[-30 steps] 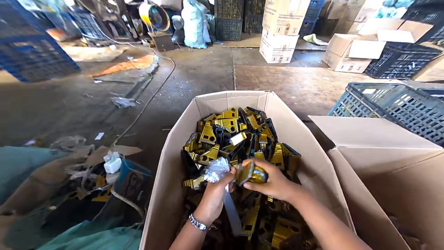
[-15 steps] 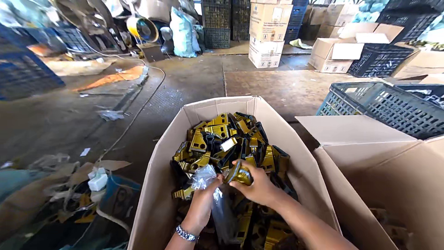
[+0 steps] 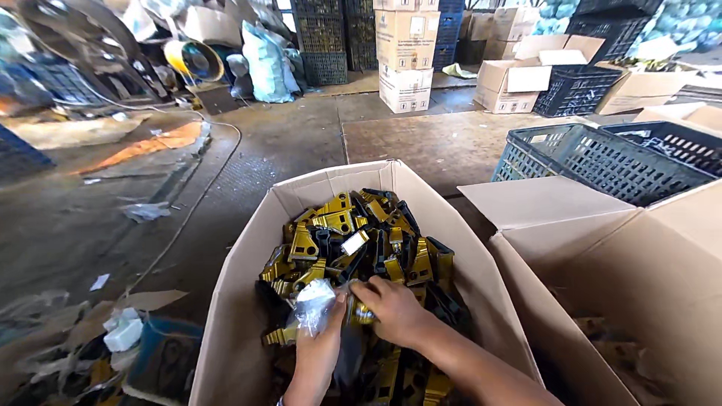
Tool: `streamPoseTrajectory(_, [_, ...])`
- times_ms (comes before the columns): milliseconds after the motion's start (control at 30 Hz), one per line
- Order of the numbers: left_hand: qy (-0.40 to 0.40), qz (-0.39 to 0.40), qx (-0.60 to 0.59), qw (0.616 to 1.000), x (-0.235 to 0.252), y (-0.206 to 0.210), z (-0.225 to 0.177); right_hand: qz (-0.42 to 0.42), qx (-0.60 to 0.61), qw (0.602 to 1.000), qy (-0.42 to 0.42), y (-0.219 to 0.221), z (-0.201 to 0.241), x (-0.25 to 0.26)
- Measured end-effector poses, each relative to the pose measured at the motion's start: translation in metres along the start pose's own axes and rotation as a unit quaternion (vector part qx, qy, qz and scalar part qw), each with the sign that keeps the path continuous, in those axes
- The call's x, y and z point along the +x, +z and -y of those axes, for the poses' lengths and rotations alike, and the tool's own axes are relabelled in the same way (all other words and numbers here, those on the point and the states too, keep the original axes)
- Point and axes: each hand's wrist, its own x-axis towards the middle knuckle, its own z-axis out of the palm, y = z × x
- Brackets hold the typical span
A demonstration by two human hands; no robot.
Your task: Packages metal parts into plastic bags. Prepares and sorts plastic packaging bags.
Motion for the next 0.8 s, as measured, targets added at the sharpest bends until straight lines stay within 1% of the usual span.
streamPoseTrajectory(33, [0.034, -0.006, 0.006, 0.999, 0.000, 0.001, 0.000, 0.034, -0.015, 0.999, 0.004, 0.001, 0.003, 0.001])
streamPoseTrajectory(67, [0.054, -0.008, 0.003, 0.999, 0.003, 0.001, 0.001, 0.060, 0.009, 0.998, 0.021, -0.002, 0.004, 0.002])
streamPoseTrajectory(100, [0.054, -0.007, -0.008, 0.998, 0.006, -0.001, 0.001, 0.052, 0.073, 0.995, 0.042, -0.007, 0.003, 0.002])
streamPoseTrajectory(133, [0.034, -0.008, -0.028, 0.999, 0.010, -0.003, 0.002, -0.003, 0.159, 0.986, 0.046, -0.007, -0.001, 0.000])
streamPoseTrajectory(167, [0.005, -0.009, -0.050, 0.999, 0.012, -0.006, 0.001, -0.049, 0.239, 0.969, 0.042, -0.006, -0.004, -0.001])
streamPoseTrajectory(200, [-0.025, -0.008, -0.064, 0.998, 0.012, -0.009, -0.001, -0.047, 0.289, 0.955, 0.043, -0.008, -0.008, -0.001])
streamPoseTrajectory(233, [-0.052, -0.003, -0.070, 0.996, 0.011, -0.010, -0.004, -0.012, 0.314, 0.947, 0.058, -0.013, -0.010, -0.001])
streamPoseTrajectory(267, [-0.070, 0.003, -0.069, 0.995, 0.010, -0.010, -0.004, 0.012, 0.319, 0.944, 0.078, -0.018, -0.011, -0.001])
streamPoseTrajectory(300, [-0.081, 0.007, -0.064, 0.995, 0.009, -0.009, -0.005, 0.008, 0.318, 0.943, 0.095, -0.020, -0.012, 0.000])
streamPoseTrajectory(367, [-0.108, 0.004, -0.064, 0.992, 0.010, -0.008, -0.006, -0.061, 0.291, 0.948, 0.112, -0.021, -0.009, 0.001])
streamPoseTrajectory(400, [-0.121, 0.002, -0.074, 0.990, 0.009, -0.006, -0.007, -0.081, 0.248, 0.958, 0.116, -0.020, -0.006, 0.002])
streamPoseTrajectory(433, [-0.122, 0.003, -0.081, 0.989, 0.007, -0.002, -0.008, -0.062, 0.185, 0.974, 0.118, -0.020, -0.002, 0.002])
streamPoseTrajectory(500, [-0.070, 0.001, -0.045, 0.997, 0.003, 0.002, -0.005, 0.062, 0.056, 0.991, 0.102, -0.012, 0.010, 0.002])
streamPoseTrajectory(533, [-0.030, 0.013, 0.008, 0.999, 0.002, -0.001, -0.003, 0.124, 0.017, 0.988, 0.091, -0.002, 0.013, 0.003])
streamPoseTrajectory(567, [0.014, 0.030, 0.079, 0.996, 0.000, -0.005, 0.003, 0.187, 0.005, 0.977, 0.099, 0.007, 0.016, 0.005])
streamPoseTrajectory(600, [0.062, 0.056, 0.148, 0.985, -0.003, -0.009, 0.010, 0.230, 0.011, 0.966, 0.113, 0.012, 0.014, 0.007])
streamPoseTrajectory(633, [0.117, 0.084, 0.208, 0.968, -0.005, -0.011, 0.017, 0.243, 0.033, 0.961, 0.131, 0.017, 0.008, 0.008])
streamPoseTrajectory(667, [0.160, 0.105, 0.245, 0.950, -0.005, -0.010, 0.022, 0.227, 0.064, 0.961, 0.145, 0.021, -0.002, 0.008])
streamPoseTrajectory(700, [0.175, 0.116, 0.258, 0.943, -0.004, -0.009, 0.024, 0.206, 0.078, 0.963, 0.152, 0.024, -0.013, 0.007])
streamPoseTrajectory(733, [0.162, 0.115, 0.250, 0.948, -0.001, -0.010, 0.026, 0.221, 0.063, 0.959, 0.165, 0.020, -0.019, 0.007])
streamPoseTrajectory(800, [0.062, 0.089, 0.181, 0.977, 0.012, -0.018, 0.025, 0.290, 0.018, 0.941, 0.176, 0.004, -0.024, 0.006])
